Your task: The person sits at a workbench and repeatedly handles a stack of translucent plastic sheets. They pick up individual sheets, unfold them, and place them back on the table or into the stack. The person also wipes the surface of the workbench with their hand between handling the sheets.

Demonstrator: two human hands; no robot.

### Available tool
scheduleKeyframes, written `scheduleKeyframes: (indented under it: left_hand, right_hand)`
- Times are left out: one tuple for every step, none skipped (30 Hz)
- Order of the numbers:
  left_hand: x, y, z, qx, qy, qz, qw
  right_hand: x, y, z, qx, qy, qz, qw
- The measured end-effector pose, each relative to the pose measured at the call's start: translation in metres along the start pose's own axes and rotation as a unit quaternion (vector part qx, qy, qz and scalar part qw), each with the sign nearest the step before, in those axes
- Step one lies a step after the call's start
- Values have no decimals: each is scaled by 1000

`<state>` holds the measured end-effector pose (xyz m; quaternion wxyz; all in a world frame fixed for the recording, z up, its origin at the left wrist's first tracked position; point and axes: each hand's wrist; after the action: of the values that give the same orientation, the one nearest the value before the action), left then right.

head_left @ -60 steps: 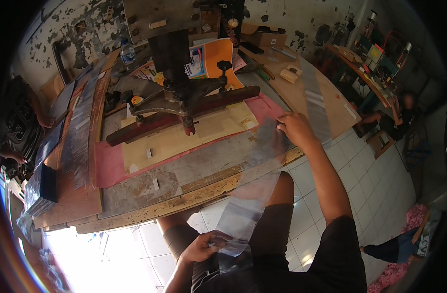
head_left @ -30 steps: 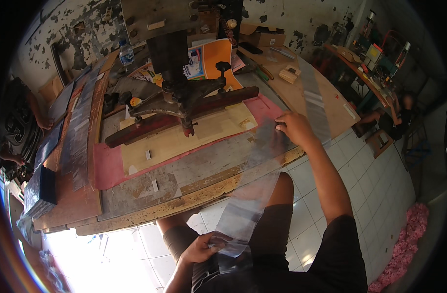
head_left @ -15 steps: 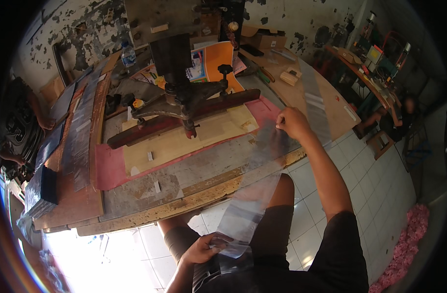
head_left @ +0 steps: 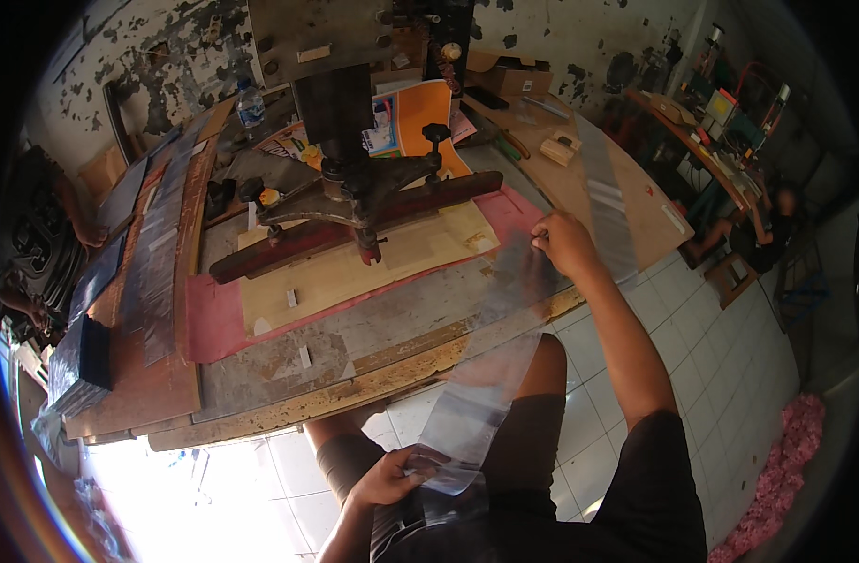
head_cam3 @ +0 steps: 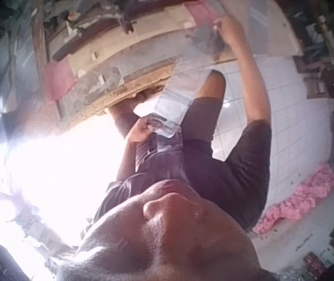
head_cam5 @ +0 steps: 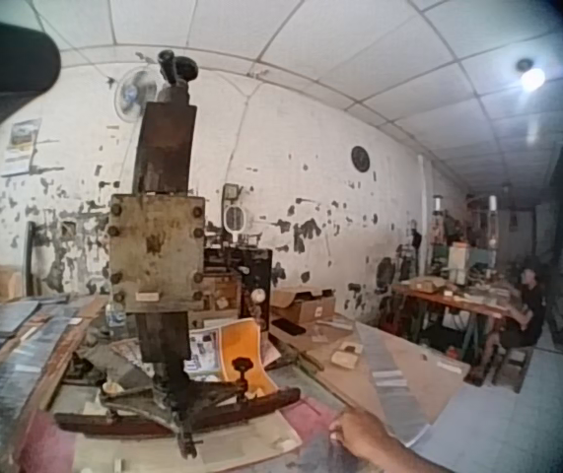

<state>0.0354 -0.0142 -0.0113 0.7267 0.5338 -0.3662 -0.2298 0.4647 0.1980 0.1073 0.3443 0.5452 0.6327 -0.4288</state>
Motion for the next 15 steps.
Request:
scheduleKeyframes:
  left_hand:
    - [0,0,0,-1,0,0,1000]
    - [0,1,0,-1,0,0,1000]
    - [0,1,0,-2,1,-6,1000]
    - [0,1,0,-2,1,-11,1000]
    - [0,2,0,-3,2,-16,1000]
    - [0,1,0,-1,2,-12,1000]
    - [0,-1,0,1,3,-8,1000]
    - [-1,-3,-1,3,2,-4,1000]
    - [-1,-3,-1,3,2,-1,1000]
    - [0,-3,-1,4,2,1,1000]
    - [-1,-3,-1,4,4,4,1000]
    - [0,-4,0,5,5,7,1000]
    - [0,-5,0,7,7,10,1000]
    - [0,-6,0,8,7,13,1000]
    - [0,-5,0,5,4,6,1000]
  right_hand:
    - [0,1,-2,14,-11,-15,1000]
    - [-1,2,-4,29,-22,-30,999]
    - [-2,4,-7,23,-39,-41,998]
    - [-4,6,-11,17,-56,-51,997]
    - [-5,9,-15,10,-72,-62,995]
    - [-5,11,-19,13,-88,-66,994]
    - [-4,14,-23,16,-103,-71,992]
    - [-4,17,-26,20,-118,-74,990]
    - [-4,19,-28,18,-121,-75,990]
    - [-4,21,-30,17,-124,-76,989]
    - [-4,21,-33,13,-127,-78,989]
    - [-3,20,-35,17,-134,-71,988]
    - [-2,20,-37,21,-141,-63,988]
    - [-2,20,-39,26,-147,-54,987]
    - [-1,23,-42,30,-161,-56,985]
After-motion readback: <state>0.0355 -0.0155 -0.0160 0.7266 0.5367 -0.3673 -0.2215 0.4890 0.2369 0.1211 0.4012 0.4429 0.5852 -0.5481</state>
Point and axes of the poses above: each hand's wrist, its own z-axis away from the middle knuckle, its own x-axis out of the palm, y = z × x, and after that the axes turned 8 degrees about z, right-handed
